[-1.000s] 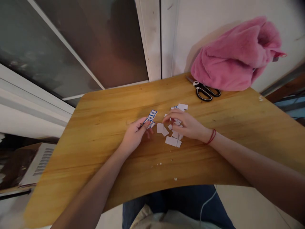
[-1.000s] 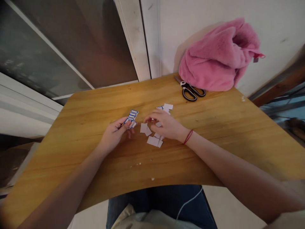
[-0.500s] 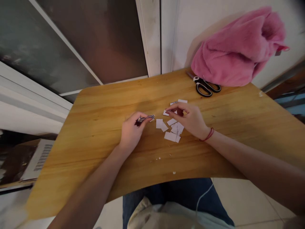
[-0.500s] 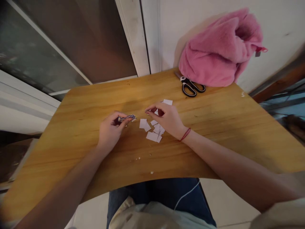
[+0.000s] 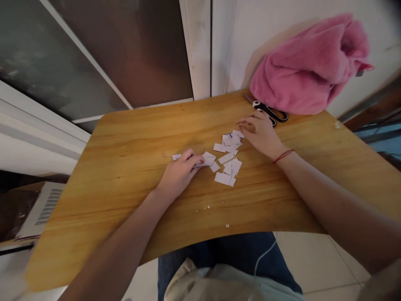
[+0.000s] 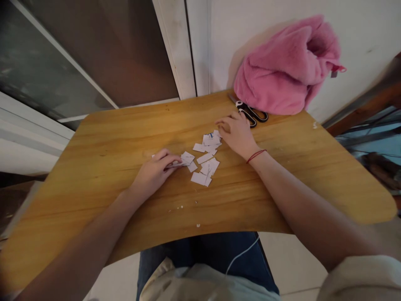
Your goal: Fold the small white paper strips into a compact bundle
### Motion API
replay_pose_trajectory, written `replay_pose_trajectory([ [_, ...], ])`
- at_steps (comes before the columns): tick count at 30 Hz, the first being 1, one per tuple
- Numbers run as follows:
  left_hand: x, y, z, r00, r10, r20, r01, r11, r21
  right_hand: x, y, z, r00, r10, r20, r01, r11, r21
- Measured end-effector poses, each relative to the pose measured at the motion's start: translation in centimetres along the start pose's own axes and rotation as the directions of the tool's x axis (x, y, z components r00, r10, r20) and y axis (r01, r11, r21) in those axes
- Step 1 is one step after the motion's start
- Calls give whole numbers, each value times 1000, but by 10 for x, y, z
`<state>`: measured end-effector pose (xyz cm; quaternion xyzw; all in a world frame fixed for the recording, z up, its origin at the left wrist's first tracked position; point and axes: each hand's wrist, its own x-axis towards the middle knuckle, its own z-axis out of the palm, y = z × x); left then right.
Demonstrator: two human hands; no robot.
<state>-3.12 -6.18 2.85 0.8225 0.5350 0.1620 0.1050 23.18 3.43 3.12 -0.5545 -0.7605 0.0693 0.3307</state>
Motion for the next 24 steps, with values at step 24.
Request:
replay_pose_trajectory([
  [24,4,2,-9,1000,9,24,-6,988,-157,5,13,0,944,110,310,-60,984,-167],
])
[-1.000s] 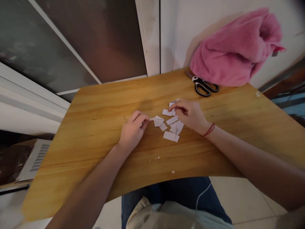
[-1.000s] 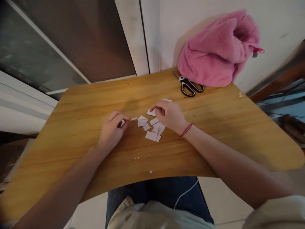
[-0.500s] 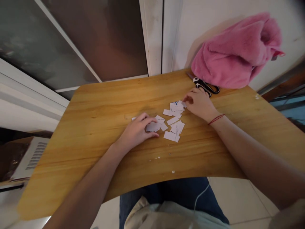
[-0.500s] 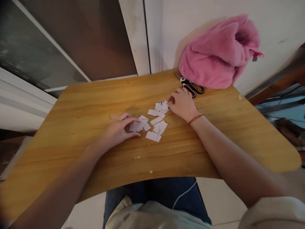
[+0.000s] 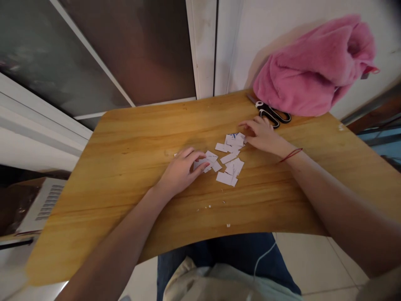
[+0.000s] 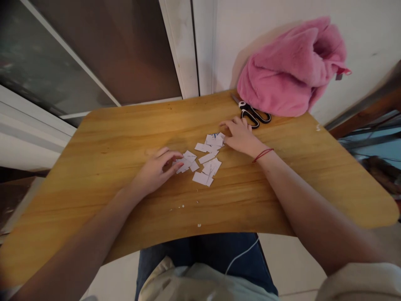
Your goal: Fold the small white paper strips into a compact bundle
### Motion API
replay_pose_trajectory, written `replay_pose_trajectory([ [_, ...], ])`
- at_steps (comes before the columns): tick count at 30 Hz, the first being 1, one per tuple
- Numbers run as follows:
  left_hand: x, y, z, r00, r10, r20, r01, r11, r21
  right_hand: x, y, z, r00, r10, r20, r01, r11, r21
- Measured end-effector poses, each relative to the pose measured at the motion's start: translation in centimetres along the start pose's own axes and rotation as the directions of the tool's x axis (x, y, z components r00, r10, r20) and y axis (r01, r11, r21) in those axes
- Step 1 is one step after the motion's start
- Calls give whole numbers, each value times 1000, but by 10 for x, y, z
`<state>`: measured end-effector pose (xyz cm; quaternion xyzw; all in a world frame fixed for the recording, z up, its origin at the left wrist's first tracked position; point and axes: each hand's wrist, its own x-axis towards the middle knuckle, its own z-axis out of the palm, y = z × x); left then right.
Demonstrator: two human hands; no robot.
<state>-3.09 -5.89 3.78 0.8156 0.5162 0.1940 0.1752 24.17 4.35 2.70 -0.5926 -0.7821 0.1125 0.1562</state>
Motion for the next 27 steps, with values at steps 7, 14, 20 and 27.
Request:
replay_pose_trajectory([
  [7,0,2,0,1000,-1,13,0,999,36,3,2,1,998,-63,-19,65,988,141],
  [14,-1,0,1,1000,8,19,-9,999,48,5,13,-8,996,27,85,-50,958,282],
  [20,-1,2,1,1000,8,24,-9,999,48,7,16,-20,947,-68,315,-83,894,441],
  [27,-1,1,1,1000,22,-6,-22,999,45,1,3,-18,995,-9,102,-21,956,293],
])
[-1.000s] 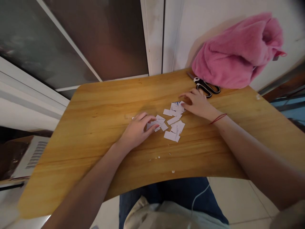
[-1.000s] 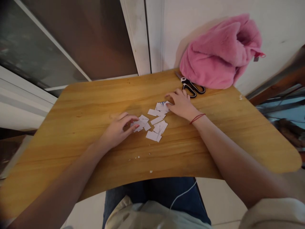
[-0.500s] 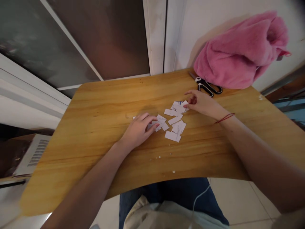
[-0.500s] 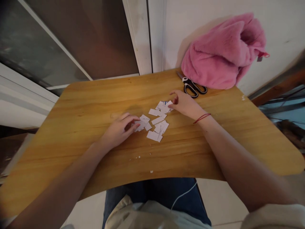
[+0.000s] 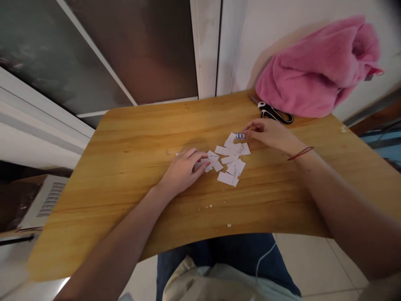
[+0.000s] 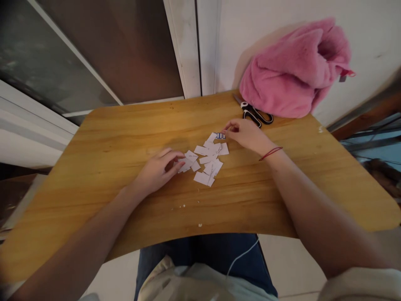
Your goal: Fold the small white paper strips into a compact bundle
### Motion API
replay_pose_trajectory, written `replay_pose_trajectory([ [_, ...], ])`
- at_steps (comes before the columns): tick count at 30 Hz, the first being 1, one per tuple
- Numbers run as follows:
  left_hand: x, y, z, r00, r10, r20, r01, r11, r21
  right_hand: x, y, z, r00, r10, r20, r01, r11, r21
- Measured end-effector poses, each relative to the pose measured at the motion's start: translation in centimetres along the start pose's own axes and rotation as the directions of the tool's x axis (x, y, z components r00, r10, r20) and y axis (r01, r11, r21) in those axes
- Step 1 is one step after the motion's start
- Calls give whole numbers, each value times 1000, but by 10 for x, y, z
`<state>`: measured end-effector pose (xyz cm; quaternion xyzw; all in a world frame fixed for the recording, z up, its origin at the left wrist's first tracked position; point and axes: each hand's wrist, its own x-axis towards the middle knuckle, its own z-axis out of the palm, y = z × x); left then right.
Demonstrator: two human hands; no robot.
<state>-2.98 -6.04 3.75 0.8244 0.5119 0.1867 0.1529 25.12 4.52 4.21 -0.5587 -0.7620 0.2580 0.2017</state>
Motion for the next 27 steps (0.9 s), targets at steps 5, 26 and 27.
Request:
replay_pose_trajectory([
  [5,0,0,-1,999,-19,-36,19,1000,-6,8,12,14,980,-159,-121,133,971,-200],
  [26,4,-22,-1,931,-219,-292,227,974,-5,3,-1,8,982,-152,-111,146,987,-60],
  [27,4,-26,-2,918,-273,-286,273,961,-40,3,0,8,988,-138,-68,138,990,-7],
])
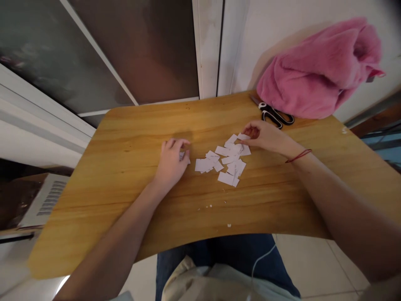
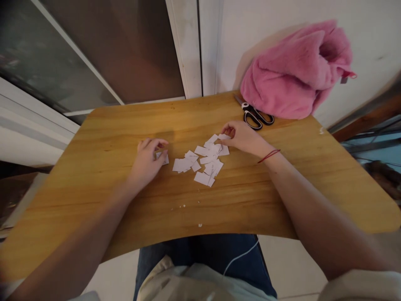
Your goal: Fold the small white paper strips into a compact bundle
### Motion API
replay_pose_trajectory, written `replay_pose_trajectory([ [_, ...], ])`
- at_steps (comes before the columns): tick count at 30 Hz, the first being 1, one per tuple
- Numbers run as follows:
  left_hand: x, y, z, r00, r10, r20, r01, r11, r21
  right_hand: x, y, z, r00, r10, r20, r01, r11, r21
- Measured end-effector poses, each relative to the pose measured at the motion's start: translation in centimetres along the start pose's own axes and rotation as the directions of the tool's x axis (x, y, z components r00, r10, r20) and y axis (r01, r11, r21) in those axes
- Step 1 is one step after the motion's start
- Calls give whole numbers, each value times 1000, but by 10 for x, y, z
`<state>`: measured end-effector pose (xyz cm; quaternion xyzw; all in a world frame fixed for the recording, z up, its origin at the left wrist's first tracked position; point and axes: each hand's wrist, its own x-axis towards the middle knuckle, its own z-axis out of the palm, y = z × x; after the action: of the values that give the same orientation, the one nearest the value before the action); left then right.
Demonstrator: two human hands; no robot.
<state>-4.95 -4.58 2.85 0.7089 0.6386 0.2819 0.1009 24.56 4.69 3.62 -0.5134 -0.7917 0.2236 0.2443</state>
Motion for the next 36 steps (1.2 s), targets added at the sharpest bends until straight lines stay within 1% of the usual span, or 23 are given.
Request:
replay_pose_trajectory([
  [2,3,-8,-3,990,-112,85,117,991,-63,0,2,1,999,32,42,-34,997,69],
  [3,4,-11,-5,985,-138,104,145,988,-59,0,3,1,999,43,26,-45,997,67],
  [4,6,-14,-7,981,-147,126,152,988,-32,0,4,2,999,47,-9,-46,998,44],
  [7,8,-18,-14,967,-123,223,127,992,-3,1,9,5,995,27,-97,-32,998,-49],
  [9,9,-18,-17,950,-119,288,137,990,-42,2,12,7,996,28,-89,-32,998,-53],
  [11,10,-16,-19,933,-135,334,185,975,-123,3,14,9,998,50,-39,-51,999,-18],
  [14,11,-12,-19,914,-147,378,245,942,-228,3,14,9,996,89,8,-89,996,18],
  [19,13,-10,-25,908,-173,381,293,913,-284,2,11,7,993,115,1,-114,992,52],
  [22,15,-9,-32,908,-176,381,327,866,-378,2,8,4,990,125,-58,-116,984,138],
  [24,15,-7,-33,908,-148,391,341,803,-489,2,3,3,981,150,-126,-115,962,247],
  [25,14,-4,-32,908,-125,400,345,763,-546,1,-1,2,976,166,-141,-115,943,313],
  [26,13,-1,-29,902,-93,421,353,719,-598,0,-5,3,974,180,-137,-115,915,387],
  [27,11,2,-26,899,-62,434,354,688,-634,-1,-10,3,980,178,-94,-115,878,465],
  [28,9,5,-22,899,-45,436,346,684,-643,-3,-14,5,987,160,-32,-121,847,518],
  [29,8,8,-18,911,-38,411,316,705,-635,-4,-18,6,991,136,12,-121,833,539],
  [30,7,10,-15,923,-29,384,272,755,-597,-6,-20,8,993,113,33,-113,849,515],
  [32,7,9,-13,963,-56,263,171,883,-438,-8,-23,10,995,98,4,-92,926,365],
  [33,8,6,-14,973,-69,222,148,920,-363,-8,-23,11,996,92,-22,-83,958,273],
  [34,9,3,-16,975,-82,204,145,938,-314,-8,-21,12,995,86,-49,-76,980,185],
  [36,11,-5,-22,973,-104,207,150,963,-223,-8,-17,13,994,68,-81,-65,997,44],
])
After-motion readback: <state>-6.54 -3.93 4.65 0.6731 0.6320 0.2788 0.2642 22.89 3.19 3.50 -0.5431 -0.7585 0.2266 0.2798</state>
